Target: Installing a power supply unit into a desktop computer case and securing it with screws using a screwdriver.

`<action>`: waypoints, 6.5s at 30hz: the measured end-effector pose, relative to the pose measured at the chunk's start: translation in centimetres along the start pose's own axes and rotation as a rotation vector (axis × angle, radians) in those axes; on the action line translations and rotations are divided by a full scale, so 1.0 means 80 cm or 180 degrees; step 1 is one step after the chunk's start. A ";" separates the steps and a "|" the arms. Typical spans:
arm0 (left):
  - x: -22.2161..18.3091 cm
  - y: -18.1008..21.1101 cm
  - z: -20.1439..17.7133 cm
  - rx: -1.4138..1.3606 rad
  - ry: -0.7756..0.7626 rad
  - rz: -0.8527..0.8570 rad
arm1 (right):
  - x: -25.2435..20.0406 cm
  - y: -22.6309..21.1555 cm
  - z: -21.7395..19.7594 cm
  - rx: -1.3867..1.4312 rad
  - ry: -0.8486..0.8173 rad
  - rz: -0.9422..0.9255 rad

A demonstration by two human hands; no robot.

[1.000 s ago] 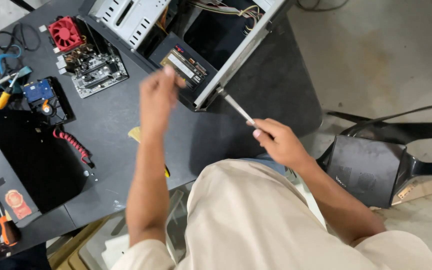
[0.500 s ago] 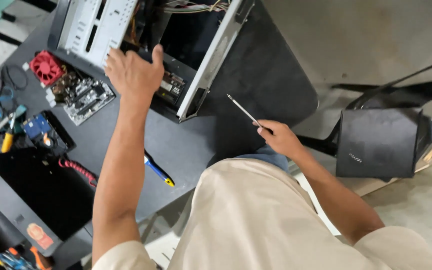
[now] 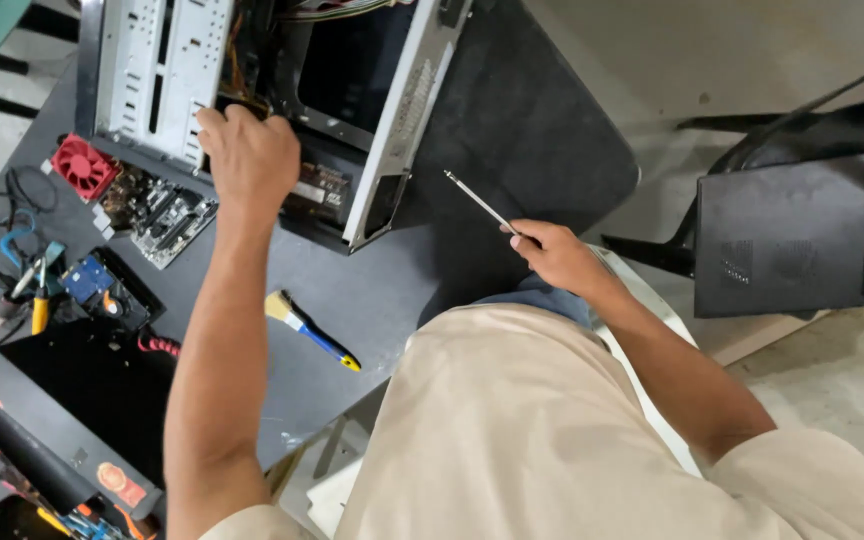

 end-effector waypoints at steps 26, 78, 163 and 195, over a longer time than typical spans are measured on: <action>-0.030 0.072 -0.020 0.0409 -0.1215 0.0016 | 0.035 0.025 0.020 -0.0888 0.0175 -0.0878; -0.223 -0.005 -0.064 -0.1950 0.1849 -0.0456 | -0.067 -0.339 -0.070 -0.3527 -0.0125 -0.2247; -0.292 -0.015 -0.038 -0.1067 0.1507 -0.0150 | -0.119 -0.262 -0.041 -0.2301 -0.0221 -0.1862; -0.047 -0.005 -0.001 0.0920 0.0707 -0.0329 | 0.013 0.032 -0.016 0.0616 -0.0348 0.0204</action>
Point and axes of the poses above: each hand's wrist, its own x-axis towards the middle knuckle, its own z-axis out of the palm, y = z × x, the point moved 8 cm from there along x, towards the middle knuckle, and after that the axes turned 11 degrees about z, right-handed, at the moved point
